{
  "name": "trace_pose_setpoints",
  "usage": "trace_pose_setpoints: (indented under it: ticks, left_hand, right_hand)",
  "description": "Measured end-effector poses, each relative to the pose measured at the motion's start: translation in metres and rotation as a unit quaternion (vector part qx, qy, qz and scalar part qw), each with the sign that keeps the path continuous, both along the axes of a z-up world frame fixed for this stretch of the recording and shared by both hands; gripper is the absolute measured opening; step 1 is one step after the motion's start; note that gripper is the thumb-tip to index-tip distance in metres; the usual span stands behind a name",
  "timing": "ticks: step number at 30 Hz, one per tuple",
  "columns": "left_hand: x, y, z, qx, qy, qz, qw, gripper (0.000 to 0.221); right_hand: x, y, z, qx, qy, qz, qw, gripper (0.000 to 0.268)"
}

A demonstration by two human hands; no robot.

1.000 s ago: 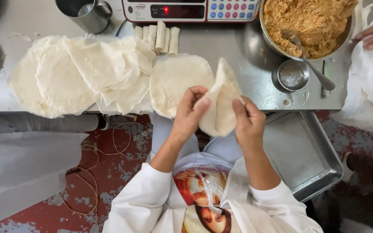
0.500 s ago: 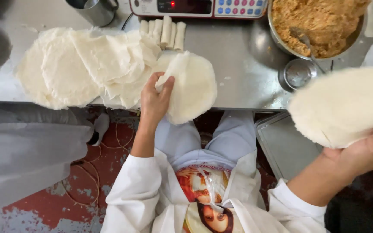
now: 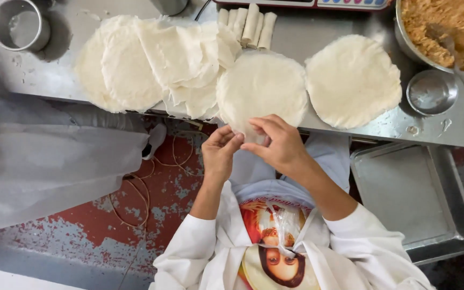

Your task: Peeling thin dough wrappers from a stack and rolling them into cylinders, occasionally adding filling with a spoon.

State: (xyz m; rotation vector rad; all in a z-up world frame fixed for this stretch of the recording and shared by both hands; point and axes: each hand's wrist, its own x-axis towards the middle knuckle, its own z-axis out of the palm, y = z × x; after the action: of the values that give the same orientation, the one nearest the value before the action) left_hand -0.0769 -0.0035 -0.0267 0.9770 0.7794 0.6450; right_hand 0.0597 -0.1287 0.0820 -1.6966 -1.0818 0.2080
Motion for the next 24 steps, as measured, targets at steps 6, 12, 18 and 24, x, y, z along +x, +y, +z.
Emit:
trace_pose_setpoints:
  ticks: [6,12,18,24]
  left_hand:
    - [0.003,0.026,0.038,0.038,-0.038,-0.068,0.996,0.030]
    - [0.031,0.015,0.105,0.205,0.041,-0.143,0.967,0.061]
    - [0.043,0.015,0.106,0.260,0.092,-0.181,0.944,0.022]
    - [0.035,0.019,0.099,0.142,0.029,-0.161,0.976,0.019]
  right_hand:
    - [0.016,-0.011,-0.012,0.016,0.250,-0.066,0.966,0.020]
    - [0.015,-0.019,0.005,0.065,0.234,-0.036,0.969,0.025]
    - [0.022,-0.024,0.006,0.018,0.050,-0.077,0.996,0.042]
    - [0.028,-0.030,0.008,0.045,0.093,-0.108,0.989,0.016]
